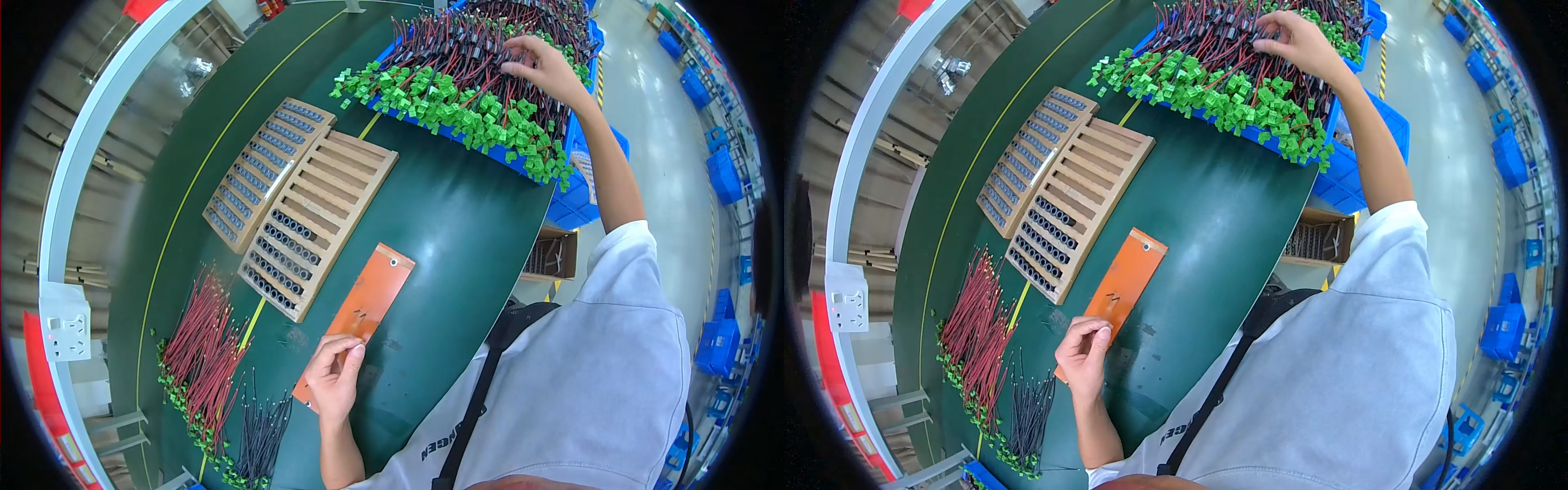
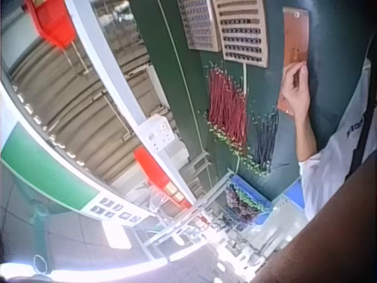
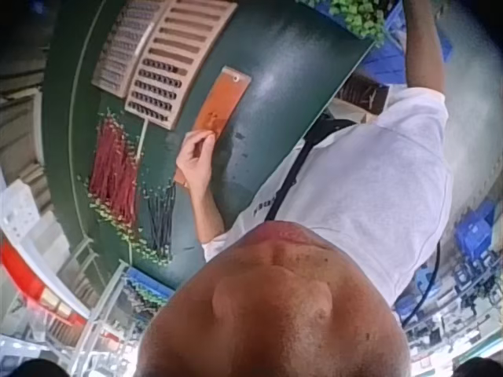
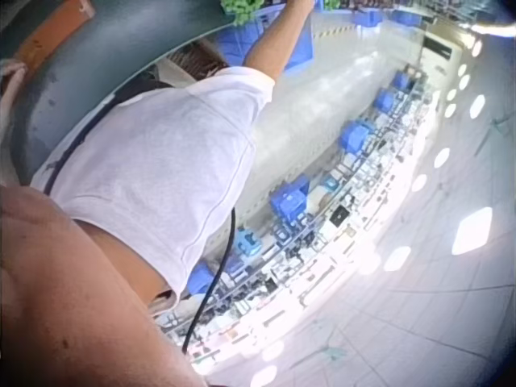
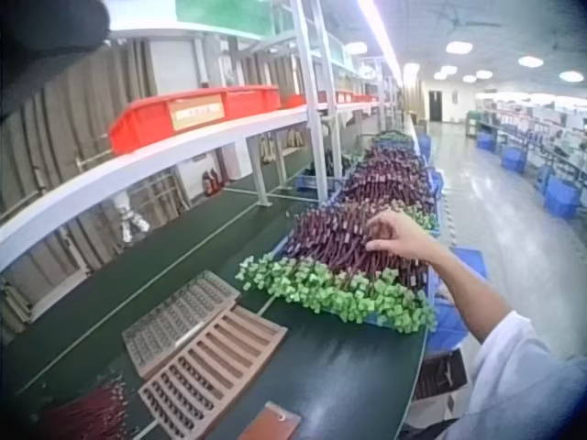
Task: The person assembles wire harnesses by picking up red and black wires, inserting them into a green connector, and sliding a black heat shrink tube over the joint. They then use a tool to crimp the connector and place the finished assembly into a blue bin.
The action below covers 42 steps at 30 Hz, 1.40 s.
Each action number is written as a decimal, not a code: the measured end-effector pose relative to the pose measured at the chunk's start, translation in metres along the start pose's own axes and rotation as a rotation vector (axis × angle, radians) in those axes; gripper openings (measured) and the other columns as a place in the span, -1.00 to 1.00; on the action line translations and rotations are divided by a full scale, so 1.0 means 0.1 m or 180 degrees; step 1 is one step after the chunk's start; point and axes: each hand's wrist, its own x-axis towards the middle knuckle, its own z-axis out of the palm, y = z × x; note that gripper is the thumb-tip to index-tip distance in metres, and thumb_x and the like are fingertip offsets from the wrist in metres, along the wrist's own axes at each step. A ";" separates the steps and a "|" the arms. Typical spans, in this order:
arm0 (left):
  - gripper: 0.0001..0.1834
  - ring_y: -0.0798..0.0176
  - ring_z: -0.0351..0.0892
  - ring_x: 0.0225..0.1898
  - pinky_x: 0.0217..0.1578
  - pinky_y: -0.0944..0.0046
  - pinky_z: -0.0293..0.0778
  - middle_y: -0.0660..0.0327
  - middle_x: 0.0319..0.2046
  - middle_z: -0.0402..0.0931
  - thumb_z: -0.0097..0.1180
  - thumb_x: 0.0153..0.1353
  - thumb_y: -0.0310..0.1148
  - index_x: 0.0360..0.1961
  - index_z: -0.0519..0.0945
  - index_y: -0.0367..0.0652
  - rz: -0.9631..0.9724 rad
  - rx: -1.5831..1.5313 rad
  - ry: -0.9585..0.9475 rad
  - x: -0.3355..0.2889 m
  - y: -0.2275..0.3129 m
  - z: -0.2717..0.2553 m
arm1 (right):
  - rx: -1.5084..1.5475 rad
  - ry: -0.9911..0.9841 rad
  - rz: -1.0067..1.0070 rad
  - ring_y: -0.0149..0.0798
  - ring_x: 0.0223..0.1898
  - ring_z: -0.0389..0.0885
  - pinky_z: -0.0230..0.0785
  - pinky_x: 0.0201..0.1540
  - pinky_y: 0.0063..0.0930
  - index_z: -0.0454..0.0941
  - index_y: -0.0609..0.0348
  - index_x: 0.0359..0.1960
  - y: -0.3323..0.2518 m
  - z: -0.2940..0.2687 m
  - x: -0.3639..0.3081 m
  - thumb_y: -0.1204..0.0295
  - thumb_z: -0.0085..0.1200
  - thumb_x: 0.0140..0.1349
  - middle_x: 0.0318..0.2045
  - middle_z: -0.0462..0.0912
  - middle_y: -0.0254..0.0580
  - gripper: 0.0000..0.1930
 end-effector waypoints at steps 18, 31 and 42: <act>-0.87 0.23 0.67 -0.13 -0.05 0.29 0.56 0.11 -0.20 0.69 0.30 0.27 -0.66 -0.16 0.70 -0.35 -0.0085 0.0176 0.0081 0.01 -0.08 0.05 | -0.0730 0.0490 -0.0637 -0.09 0.00 0.67 0.51 0.09 -0.19 0.54 0.13 0.19 -0.12 0.15 -0.15 0.23 0.33 0.29 -0.10 0.69 -0.08 -0.51; -0.76 0.03 0.65 -0.21 -0.17 0.11 0.56 0.14 -0.27 0.63 0.44 0.06 -0.55 -0.22 0.71 -0.25 0.1796 0.2184 -0.0296 -0.06 -0.02 0.21 | 0.1864 -0.1477 -0.1299 -0.12 -0.20 0.70 0.54 -0.08 -0.29 0.64 0.33 -0.11 -2.62 2.10 -0.76 0.49 0.26 0.32 -0.23 0.67 -0.02 -0.81; -0.72 0.11 0.63 -0.15 -0.15 0.14 0.52 0.20 -0.22 0.61 0.18 0.05 -0.41 -0.16 0.65 -0.15 0.0438 0.4824 0.1726 -1.68 0.17 -0.80 | 0.1975 -0.0587 -0.1108 -0.43 -0.35 0.57 0.44 -0.28 -0.51 0.59 0.29 -0.07 -2.53 3.14 -0.73 0.35 0.30 0.38 -0.35 0.60 -0.28 -0.74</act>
